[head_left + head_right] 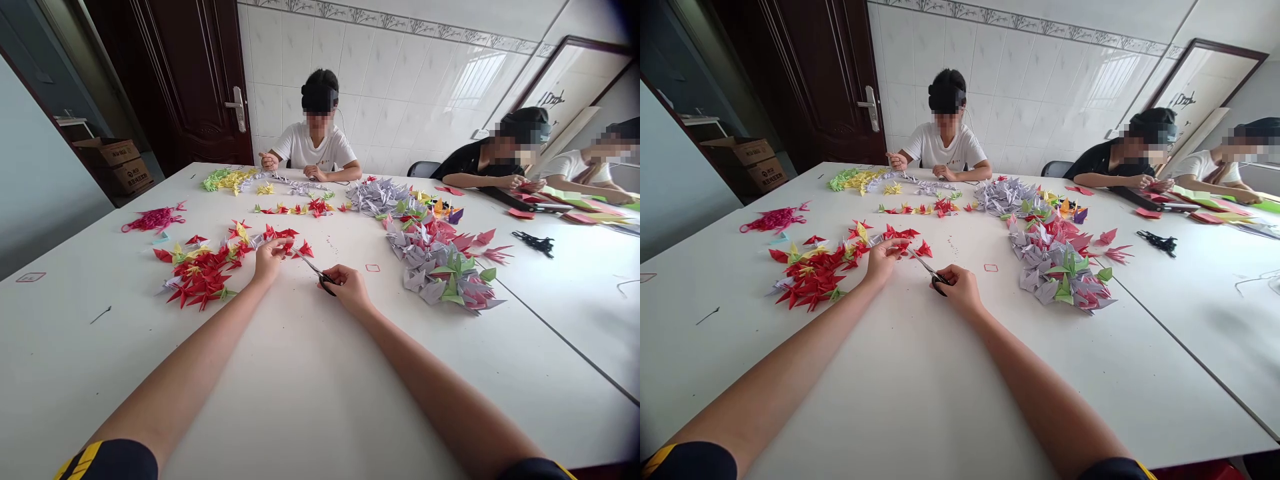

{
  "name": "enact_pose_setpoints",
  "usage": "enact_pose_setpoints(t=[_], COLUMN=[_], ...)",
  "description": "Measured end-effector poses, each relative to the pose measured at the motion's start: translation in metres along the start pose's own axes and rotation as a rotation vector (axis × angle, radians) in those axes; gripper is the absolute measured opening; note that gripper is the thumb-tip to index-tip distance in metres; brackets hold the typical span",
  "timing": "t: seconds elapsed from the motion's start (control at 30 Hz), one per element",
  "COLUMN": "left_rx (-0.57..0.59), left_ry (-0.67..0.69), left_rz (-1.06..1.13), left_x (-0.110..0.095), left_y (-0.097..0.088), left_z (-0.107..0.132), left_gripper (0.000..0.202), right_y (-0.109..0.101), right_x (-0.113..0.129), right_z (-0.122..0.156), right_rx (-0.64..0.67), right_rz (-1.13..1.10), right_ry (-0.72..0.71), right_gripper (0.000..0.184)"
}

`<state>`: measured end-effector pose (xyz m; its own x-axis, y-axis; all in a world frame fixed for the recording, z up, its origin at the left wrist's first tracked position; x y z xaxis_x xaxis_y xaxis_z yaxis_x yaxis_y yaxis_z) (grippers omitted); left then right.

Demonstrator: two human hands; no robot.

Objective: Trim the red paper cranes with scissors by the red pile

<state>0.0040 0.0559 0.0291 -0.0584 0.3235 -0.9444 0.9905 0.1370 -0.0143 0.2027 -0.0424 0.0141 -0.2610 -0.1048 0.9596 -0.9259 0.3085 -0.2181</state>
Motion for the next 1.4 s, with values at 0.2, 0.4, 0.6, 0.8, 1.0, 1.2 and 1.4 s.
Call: enact_pose_setpoints(t=[0.2,0.4,0.6,0.8,1.0,1.2,1.4], left_rx=[0.028,0.031,-0.134,-0.228,-0.221,-0.110,0.004], left_ry=[0.024,-0.015,-0.050,-0.083,-0.092,-0.002,0.127], left_rz=[-0.006,0.030,0.050,0.041,0.030,-0.095,-0.168], left_x=[0.000,-0.001,0.003,0.004,0.007,0.008,0.001], left_y=[0.002,0.003,-0.008,-0.012,-0.012,-0.003,0.007], left_z=[0.000,0.001,-0.003,-0.004,-0.005,-0.005,-0.001], left_gripper=[0.036,0.039,0.032,0.020,0.021,0.020,0.023], right_y=[0.000,0.000,-0.007,-0.022,-0.028,-0.030,-0.020], right_x=[-0.003,-0.005,-0.004,0.021,0.051,0.031,0.001], right_z=[-0.002,-0.003,-0.002,-0.061,-0.142,-0.127,-0.097], right_rx=[0.007,-0.010,-0.011,-0.137,-0.346,-0.342,-0.222], right_rz=[-0.004,-0.074,-0.082,0.068,0.277,0.210,0.103], right_ry=[0.001,0.033,0.098,0.060,0.056,0.076,0.087], right_gripper=[0.020,0.023,0.027,0.033,0.043,0.042,0.042])
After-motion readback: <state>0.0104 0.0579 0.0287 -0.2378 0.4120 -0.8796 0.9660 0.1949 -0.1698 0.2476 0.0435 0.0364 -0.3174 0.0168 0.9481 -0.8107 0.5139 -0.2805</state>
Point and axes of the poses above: each hand's wrist, its own z-axis away from the middle knuckle, its own y-axis out of the palm, x = y × z, the point moved 6 cm from there along -z, towards the middle knuckle, and after that the axes turned 12 degrees about -x, right-handed, at the moved point
